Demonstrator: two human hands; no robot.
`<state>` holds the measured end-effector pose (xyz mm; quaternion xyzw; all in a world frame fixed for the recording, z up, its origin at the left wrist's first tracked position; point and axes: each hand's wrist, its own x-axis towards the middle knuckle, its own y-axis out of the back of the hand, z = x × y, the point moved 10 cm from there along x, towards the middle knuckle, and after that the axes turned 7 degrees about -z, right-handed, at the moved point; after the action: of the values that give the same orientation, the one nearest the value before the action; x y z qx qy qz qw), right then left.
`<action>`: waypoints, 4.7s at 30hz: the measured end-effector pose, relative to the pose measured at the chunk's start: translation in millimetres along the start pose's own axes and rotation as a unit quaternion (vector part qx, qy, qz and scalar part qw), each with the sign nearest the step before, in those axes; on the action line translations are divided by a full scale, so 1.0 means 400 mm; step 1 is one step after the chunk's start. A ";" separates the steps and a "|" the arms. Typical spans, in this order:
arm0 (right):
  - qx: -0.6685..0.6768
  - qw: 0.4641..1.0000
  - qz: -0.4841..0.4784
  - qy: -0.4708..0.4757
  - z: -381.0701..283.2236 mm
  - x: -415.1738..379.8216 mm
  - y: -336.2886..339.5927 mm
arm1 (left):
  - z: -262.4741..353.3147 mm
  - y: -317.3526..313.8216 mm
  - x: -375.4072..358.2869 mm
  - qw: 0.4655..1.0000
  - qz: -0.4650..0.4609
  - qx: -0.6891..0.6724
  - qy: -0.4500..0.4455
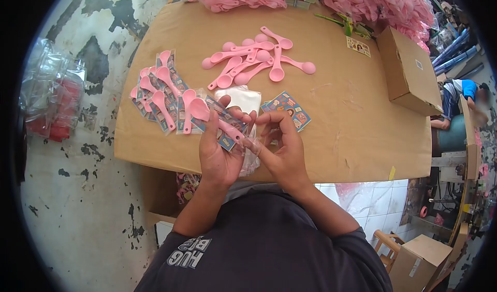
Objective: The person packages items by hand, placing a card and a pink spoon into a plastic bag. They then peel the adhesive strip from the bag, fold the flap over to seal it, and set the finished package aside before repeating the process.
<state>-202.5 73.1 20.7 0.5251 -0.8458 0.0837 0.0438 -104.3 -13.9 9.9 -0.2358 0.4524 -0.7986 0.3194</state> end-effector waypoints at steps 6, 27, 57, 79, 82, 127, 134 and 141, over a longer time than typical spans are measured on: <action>-0.354 0.871 -0.083 0.332 -0.201 -0.050 -0.062 | 0.011 0.019 0.011 0.998 0.022 -0.039 0.042; -0.213 0.929 -0.138 0.269 -0.212 0.032 -0.073 | 0.081 0.006 -0.033 0.987 -0.074 0.120 0.076; -0.491 0.788 0.051 0.368 -0.266 0.031 -0.086 | 0.085 -0.103 -0.075 0.760 -0.105 0.641 0.002; -0.479 0.799 0.035 0.363 -0.258 0.030 -0.095 | 0.091 -0.059 -0.079 0.878 -0.084 0.469 0.043; -0.476 0.800 0.036 0.362 -0.256 0.031 -0.086 | 0.077 -0.062 -0.077 0.881 -0.100 0.456 0.076; 0.020 0.995 -0.096 0.030 -0.082 0.062 -0.010 | 0.133 -0.001 -0.040 0.932 -0.103 0.347 -0.025; -0.005 0.992 -0.115 0.055 -0.099 0.053 -0.001 | 0.128 -0.009 -0.044 0.936 -0.145 0.320 -0.035; 0.014 0.994 -0.105 -0.002 -0.081 0.039 0.011 | 0.100 -0.014 -0.041 0.918 -0.086 0.388 0.002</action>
<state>-213.8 67.5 54.5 0.6114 -0.7850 0.0896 0.0431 -68.3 -22.8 32.5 -0.1298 0.0858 -0.9361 0.3154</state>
